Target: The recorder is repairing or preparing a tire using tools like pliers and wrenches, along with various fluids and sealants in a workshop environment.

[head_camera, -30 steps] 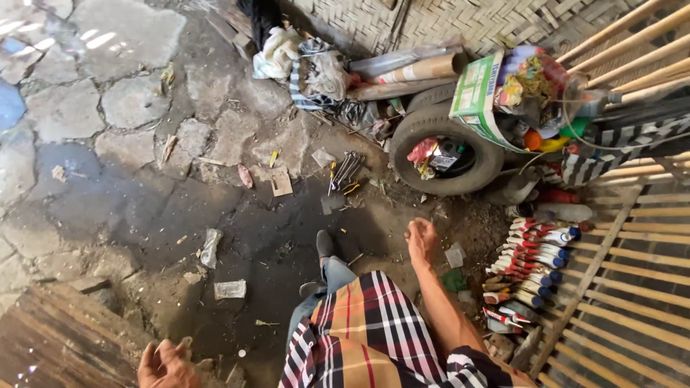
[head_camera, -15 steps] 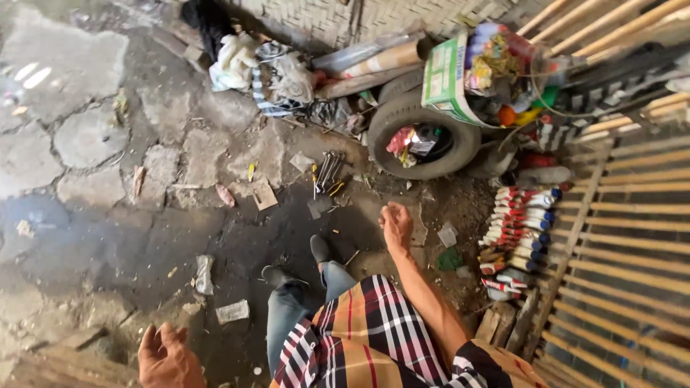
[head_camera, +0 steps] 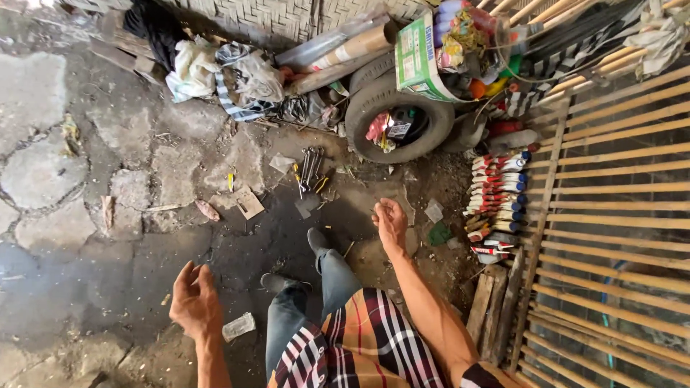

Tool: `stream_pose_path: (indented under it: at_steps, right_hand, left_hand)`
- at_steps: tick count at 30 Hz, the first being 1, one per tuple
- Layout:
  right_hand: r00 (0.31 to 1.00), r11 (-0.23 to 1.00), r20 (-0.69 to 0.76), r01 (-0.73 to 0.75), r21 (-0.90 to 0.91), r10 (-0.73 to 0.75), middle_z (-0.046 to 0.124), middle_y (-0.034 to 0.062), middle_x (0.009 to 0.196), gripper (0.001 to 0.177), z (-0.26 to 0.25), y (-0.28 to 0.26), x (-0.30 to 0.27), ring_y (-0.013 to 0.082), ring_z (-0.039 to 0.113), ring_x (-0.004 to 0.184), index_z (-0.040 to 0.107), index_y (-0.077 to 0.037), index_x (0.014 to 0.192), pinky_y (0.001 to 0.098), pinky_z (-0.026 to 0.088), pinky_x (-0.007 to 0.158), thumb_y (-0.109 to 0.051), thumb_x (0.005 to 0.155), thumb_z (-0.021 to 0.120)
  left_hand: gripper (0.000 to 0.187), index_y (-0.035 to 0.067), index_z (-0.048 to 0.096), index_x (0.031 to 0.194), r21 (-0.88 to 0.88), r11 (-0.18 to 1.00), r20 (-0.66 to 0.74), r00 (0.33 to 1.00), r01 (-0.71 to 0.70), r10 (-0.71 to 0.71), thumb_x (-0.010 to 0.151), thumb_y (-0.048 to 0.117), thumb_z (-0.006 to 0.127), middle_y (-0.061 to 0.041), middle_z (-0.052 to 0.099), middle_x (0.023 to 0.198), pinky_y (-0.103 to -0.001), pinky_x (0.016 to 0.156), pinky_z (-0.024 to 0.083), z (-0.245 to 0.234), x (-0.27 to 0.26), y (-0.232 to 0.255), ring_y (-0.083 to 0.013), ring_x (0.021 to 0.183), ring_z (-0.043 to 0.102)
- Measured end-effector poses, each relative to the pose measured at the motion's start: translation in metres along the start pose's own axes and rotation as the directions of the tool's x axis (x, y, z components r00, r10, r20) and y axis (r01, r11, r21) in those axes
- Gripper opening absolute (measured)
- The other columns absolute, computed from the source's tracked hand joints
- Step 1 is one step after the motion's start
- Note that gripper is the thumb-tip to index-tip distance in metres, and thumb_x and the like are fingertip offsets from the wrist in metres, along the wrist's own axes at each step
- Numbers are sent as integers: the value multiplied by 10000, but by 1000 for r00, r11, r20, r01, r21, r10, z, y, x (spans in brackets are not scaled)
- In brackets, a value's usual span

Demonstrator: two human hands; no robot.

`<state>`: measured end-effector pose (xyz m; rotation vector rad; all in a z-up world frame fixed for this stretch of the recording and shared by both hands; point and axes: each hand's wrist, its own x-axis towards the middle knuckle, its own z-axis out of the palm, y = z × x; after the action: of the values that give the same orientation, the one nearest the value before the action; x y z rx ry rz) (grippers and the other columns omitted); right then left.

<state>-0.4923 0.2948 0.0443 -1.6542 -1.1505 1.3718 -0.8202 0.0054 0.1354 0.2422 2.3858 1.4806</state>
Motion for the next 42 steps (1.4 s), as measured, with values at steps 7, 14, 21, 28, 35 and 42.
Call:
stream_pose_path:
  at_steps: [7, 14, 21, 28, 35, 42]
  right_hand:
    - [997, 984, 28, -61, -167, 66, 748, 53, 967, 279, 25, -3, 15, 114, 708, 728, 686, -40, 1163, 248, 591, 633, -220, 950, 697]
    - [981, 968, 123, -123, -218, 152, 737, 59, 966, 287, 54, 49, 79, 119, 689, 720, 689, -35, 1167, 261, 571, 624, -225, 953, 713]
    - [955, 934, 110, -238, -268, 275, 739, 61, 961, 291, 84, 137, 149, 122, 689, 698, 690, -26, 1159, 259, 577, 609, -215, 940, 726]
    - [946, 920, 110, -262, -291, 304, 734, 66, 903, 273, 116, 256, 227, 120, 690, 675, 708, -18, 1122, 264, 578, 597, -207, 928, 735]
    - [930, 918, 201, -234, -319, 307, 673, 141, 794, 271, 139, 403, 321, 169, 619, 625, 694, 53, 1093, 299, 514, 556, -200, 1005, 728]
    - [886, 810, 116, -350, -470, 450, 749, 105, 916, 331, 177, 510, 401, 141, 727, 691, 688, 20, 1122, 275, 608, 569, -244, 928, 736]
  left_hand:
    - [379, 25, 680, 1324, 123, 992, 129, 992, -27, 11, 993, 202, 727, -125, 766, 1114, -318, 811, 607, 52, 14, -9, -190, 962, 741]
    - [361, 16, 707, 1264, 164, 984, 106, 991, 68, -86, 957, 202, 748, -126, 778, 1057, -325, 823, 587, 129, 20, -48, -187, 928, 751]
    - [361, 25, 704, 1237, 256, 956, 190, 962, 144, -196, 924, 198, 751, -147, 781, 1028, -341, 817, 597, 227, 35, -110, -221, 919, 765]
    - [321, 6, 704, 1176, 354, 935, 347, 928, 6, -137, 909, 179, 745, -177, 764, 1004, -397, 817, 586, 345, 63, -220, -319, 914, 751]
    - [259, 15, 723, 1106, 338, 941, 394, 906, 14, -155, 900, 171, 720, -196, 746, 1004, -442, 791, 573, 473, 87, -342, -365, 906, 722]
    - [216, 18, 758, 932, 377, 926, 467, 867, -20, -172, 944, 229, 714, -214, 716, 914, -485, 753, 551, 581, 111, -441, -404, 836, 689]
